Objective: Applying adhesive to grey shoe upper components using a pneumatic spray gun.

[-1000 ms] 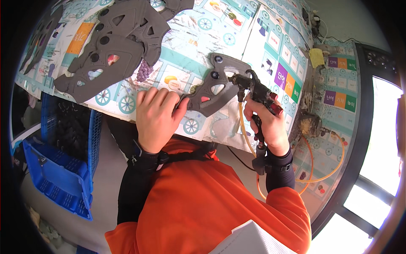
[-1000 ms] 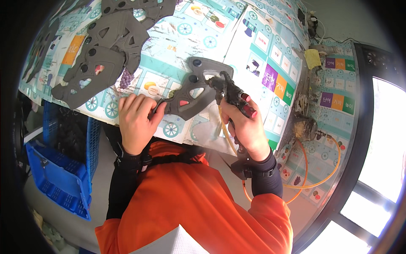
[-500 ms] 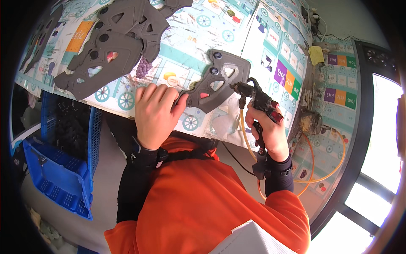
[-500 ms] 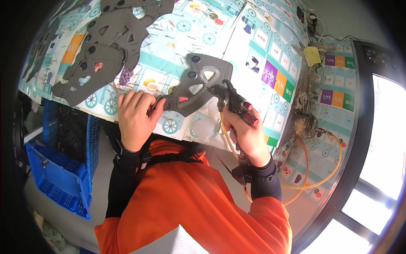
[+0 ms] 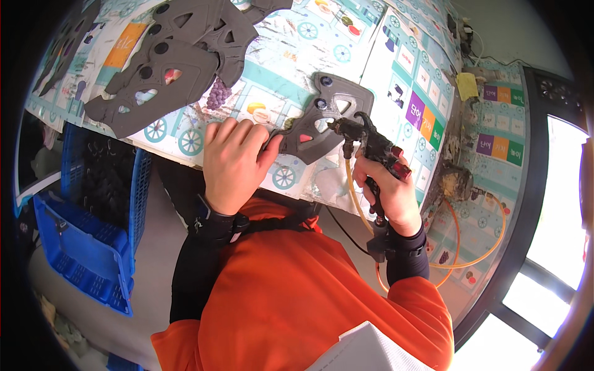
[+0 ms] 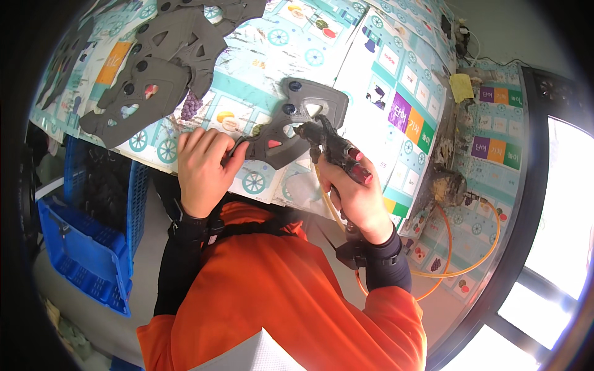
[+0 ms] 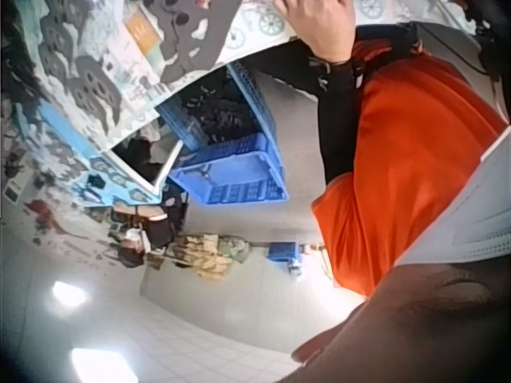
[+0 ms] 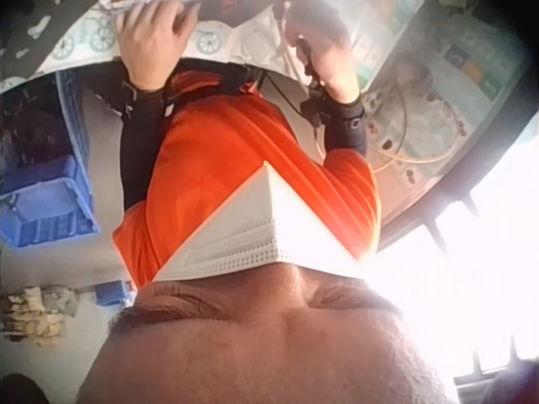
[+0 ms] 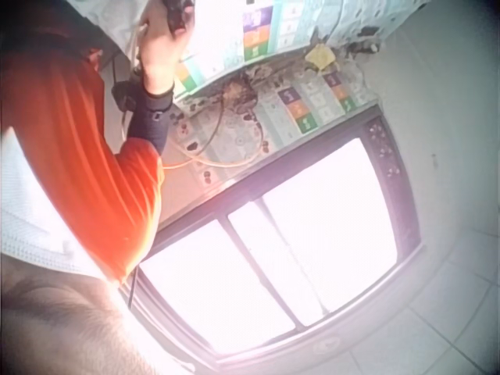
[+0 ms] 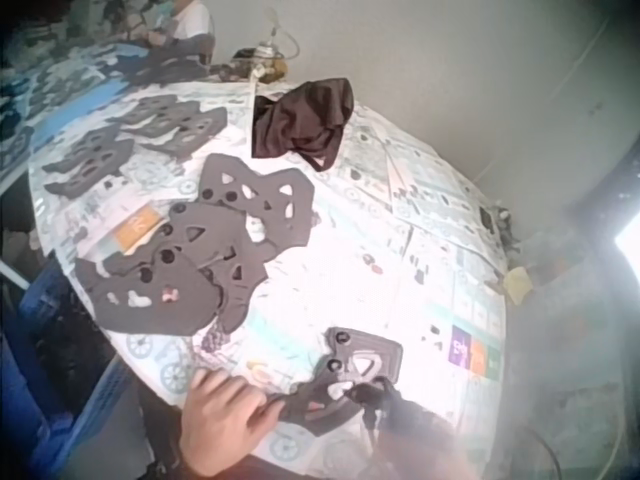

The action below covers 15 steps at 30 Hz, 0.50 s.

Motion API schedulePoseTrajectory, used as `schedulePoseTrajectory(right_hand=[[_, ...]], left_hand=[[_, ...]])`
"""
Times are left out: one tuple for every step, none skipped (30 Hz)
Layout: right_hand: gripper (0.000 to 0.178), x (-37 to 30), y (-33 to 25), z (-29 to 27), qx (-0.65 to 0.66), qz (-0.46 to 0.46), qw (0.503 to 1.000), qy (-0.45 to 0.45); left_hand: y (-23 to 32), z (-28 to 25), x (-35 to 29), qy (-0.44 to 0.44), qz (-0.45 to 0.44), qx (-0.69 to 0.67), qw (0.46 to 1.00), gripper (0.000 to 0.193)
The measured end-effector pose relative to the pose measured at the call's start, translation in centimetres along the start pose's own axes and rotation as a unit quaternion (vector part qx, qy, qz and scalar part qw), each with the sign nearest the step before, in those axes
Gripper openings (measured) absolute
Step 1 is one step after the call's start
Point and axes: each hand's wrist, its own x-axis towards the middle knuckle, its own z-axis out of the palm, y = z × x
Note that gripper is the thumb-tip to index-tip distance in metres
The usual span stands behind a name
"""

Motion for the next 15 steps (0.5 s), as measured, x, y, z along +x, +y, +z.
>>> schedulePoseTrajectory(right_hand=[[0.010,0.00,-0.13,0.13,0.013,0.020,1.000,0.001],[0.010,0.00,-0.27,0.26,0.018,0.055,0.998,0.018],[0.010,-0.03,-0.39,0.39,0.025,0.041,0.999,0.001],[0.009,-0.06,-0.50,0.51,0.018,0.037,0.999,-0.010],[0.009,-0.09,-0.59,0.62,0.002,0.049,0.999,-0.002],[0.009,-0.13,-0.64,0.72,0.011,0.034,0.999,-0.021],[0.009,-0.16,-0.68,0.79,0.014,0.041,0.999,-0.020],[0.009,-0.23,-0.68,0.85,0.003,0.076,0.997,-0.002],[0.009,-0.28,-0.67,0.86,0.018,0.050,0.998,-0.020],[0.005,-0.34,-0.64,0.84,0.027,0.051,0.998,-0.028],[0.006,-0.43,-0.58,0.81,0.018,0.075,0.997,-0.013],[0.006,-0.53,-0.50,0.74,0.036,0.053,0.997,-0.036],[0.005,-0.67,-0.42,0.67,0.021,0.037,0.998,-0.042],[0.005,-0.81,-0.31,0.58,0.006,0.020,0.999,-0.047],[0.005,-0.96,-0.20,0.49,0.006,0.021,0.999,-0.048]], left_hand=[[0.00,0.04,0.03,0.003,0.007,-0.013,1.000,0.028],[-0.01,0.07,0.05,0.013,0.002,-0.010,1.000,0.028],[-0.02,0.08,0.05,0.013,0.002,-0.011,1.000,0.028],[-0.02,0.08,0.03,0.007,0.009,-0.016,1.000,0.028],[-0.04,0.10,0.03,0.012,0.002,-0.012,1.000,0.028],[-0.04,0.11,0.02,0.012,0.001,-0.011,1.000,0.028],[-0.06,0.12,0.01,0.007,0.009,-0.016,1.000,0.028],[-0.08,0.13,-0.01,0.011,0.001,-0.011,1.000,0.028],[-0.11,0.11,-0.01,0.011,0.003,-0.012,1.000,0.028],[-0.14,0.10,-0.02,0.003,0.010,-0.016,1.000,0.028],[-0.14,0.04,-0.06,0.012,0.005,-0.012,1.000,0.028],[-0.15,-0.02,-0.11,-0.002,0.003,-0.004,1.000,0.026],[-0.15,-0.07,-0.15,-0.022,0.009,0.001,1.000,0.023],[-0.14,-0.09,-0.17,-0.015,0.002,0.004,1.000,0.023],[-0.12,-0.09,-0.18,-0.016,0.002,0.004,1.000,0.023]])
